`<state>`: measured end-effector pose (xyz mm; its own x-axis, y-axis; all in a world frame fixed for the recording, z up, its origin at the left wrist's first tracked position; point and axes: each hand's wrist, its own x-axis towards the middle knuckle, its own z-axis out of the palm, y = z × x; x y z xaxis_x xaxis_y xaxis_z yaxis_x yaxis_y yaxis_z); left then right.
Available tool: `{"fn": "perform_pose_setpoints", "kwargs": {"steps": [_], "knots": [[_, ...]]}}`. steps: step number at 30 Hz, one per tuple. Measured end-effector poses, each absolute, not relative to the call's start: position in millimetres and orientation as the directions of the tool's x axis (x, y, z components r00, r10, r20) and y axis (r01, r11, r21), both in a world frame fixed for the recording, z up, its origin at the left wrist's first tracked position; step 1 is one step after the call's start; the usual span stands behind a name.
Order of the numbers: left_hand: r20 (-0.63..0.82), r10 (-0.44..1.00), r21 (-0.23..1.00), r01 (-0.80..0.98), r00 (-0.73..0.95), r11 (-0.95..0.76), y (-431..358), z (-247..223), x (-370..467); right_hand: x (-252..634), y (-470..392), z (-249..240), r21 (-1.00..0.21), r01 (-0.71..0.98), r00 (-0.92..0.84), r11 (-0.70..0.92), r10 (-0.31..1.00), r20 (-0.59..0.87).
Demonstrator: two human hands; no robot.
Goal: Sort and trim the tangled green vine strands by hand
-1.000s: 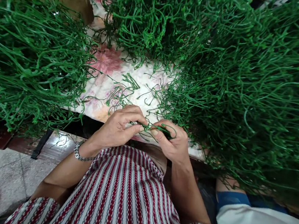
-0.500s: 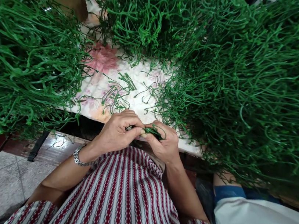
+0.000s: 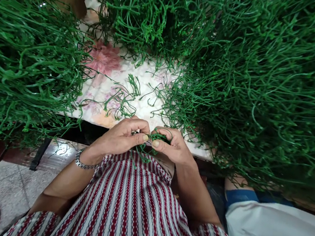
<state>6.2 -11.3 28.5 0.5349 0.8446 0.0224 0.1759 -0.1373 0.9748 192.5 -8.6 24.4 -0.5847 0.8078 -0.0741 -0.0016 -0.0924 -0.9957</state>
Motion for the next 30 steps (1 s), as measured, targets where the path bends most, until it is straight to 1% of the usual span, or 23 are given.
{"fn": "perform_pose_setpoints", "kwargs": {"steps": [4,7,9,12,14,18,22,25,28,30], "knots": [[0.004,0.853,0.998,0.050,0.523,-0.036,-13,26,7,192,-9,21,-0.993,-0.031,-0.598,-0.110,0.798,-0.069],[-0.021,0.864,1.000,0.021,0.503,0.012,-13,27,7,193,-9,18,-0.998,-0.011,-0.602,-0.061,0.797,-0.042],[-0.020,0.880,0.999,0.052,0.475,-0.005,-13,29,7,195,-8,18,-0.999,0.034,-0.604,0.015,0.797,-0.008],[0.028,0.895,0.986,0.134,0.445,-0.097,-14,31,6,197,-6,19,-0.983,0.118,-0.613,0.137,0.790,0.036],[0.078,0.899,0.967,0.186,0.431,-0.173,-14,31,5,197,-5,19,-0.980,0.116,-0.623,0.164,0.780,0.056],[0.156,0.916,0.947,0.209,0.369,-0.245,-15,28,5,198,-6,18,-0.992,0.053,-0.626,0.116,0.778,0.057],[0.209,0.916,0.944,0.173,0.342,-0.280,-16,24,7,198,-10,16,-0.998,-0.042,-0.626,-0.038,0.780,-0.003],[0.222,0.919,0.948,0.148,0.325,-0.281,-18,22,7,199,-13,14,-0.987,-0.087,-0.624,-0.132,0.780,-0.049],[0.236,0.916,0.946,0.141,0.323,-0.293,-20,24,7,200,-15,13,-0.986,-0.086,-0.607,-0.143,0.792,-0.062],[0.232,0.911,0.937,0.172,0.341,-0.303,-20,27,6,200,-15,13,-0.996,-0.038,-0.587,-0.085,0.808,-0.046]]}}
